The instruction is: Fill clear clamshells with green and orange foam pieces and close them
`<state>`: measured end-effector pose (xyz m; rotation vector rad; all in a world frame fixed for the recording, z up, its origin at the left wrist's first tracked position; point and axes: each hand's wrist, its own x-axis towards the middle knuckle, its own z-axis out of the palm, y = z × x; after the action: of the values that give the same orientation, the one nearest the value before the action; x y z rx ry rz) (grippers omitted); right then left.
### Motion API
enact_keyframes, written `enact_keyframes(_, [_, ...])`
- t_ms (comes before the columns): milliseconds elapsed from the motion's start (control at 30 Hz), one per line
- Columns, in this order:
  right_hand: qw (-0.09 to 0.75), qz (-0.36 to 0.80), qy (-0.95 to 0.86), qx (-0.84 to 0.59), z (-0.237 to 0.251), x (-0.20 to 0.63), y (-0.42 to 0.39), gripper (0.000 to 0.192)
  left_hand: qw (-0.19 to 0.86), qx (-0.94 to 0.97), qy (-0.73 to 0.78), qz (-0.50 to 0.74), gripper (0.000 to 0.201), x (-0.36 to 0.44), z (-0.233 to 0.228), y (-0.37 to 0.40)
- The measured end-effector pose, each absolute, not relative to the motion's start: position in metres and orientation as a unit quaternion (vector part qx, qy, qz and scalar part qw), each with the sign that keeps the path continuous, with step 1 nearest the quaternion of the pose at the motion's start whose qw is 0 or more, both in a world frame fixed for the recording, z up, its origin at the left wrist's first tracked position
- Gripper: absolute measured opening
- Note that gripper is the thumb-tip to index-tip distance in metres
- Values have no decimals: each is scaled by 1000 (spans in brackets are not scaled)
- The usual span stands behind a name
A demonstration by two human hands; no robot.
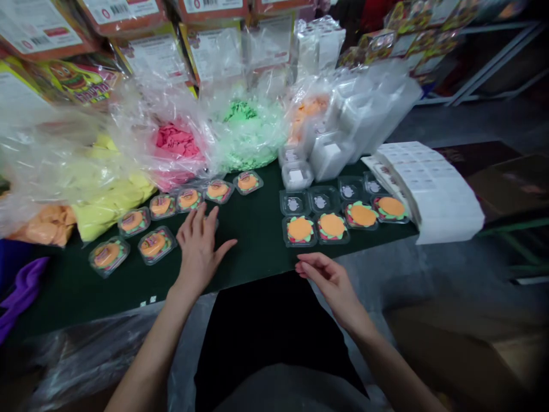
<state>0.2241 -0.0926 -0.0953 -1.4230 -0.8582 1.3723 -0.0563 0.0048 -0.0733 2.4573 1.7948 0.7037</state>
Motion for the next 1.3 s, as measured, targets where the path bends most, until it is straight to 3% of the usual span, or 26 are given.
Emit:
enact_keyframes(200, [582, 567, -192, -551, -112, 238, -94, 42, 211, 781, 499, 311, 38, 67, -78, 75])
enact_keyframes(367, [587, 605, -163, -513, -112, 237, -74, 45, 325, 702, 521, 359, 37, 106, -108, 120])
enact_keyframes(633, [535, 702, -140, -449, -106, 204, -90, 51, 253, 726, 483, 419, 18, 29, -74, 39])
enact_keyframes(800, [501, 737, -150, -428, -109, 176, -106, 84, 251, 777, 440, 375, 27, 5, -70, -33])
enact_keyframes(867, [497, 735, -162, -433, -112, 174, -107, 89, 232, 792, 425, 371, 28, 3, -78, -50])
enact_keyframes(967, [474, 709, -222, -473, -116, 181, -103, 79, 199, 796, 414, 395, 27, 4, -88, -59])
enact_keyframes(1133, [405, 528, -452, -594, -111, 194, -98, 59, 163, 766, 451, 428, 24, 9, -88, -51])
enact_keyframes(1300, [340, 418, -594, -597, -107, 189, -100, 52, 159, 754, 464, 437, 20, 12, -86, -46])
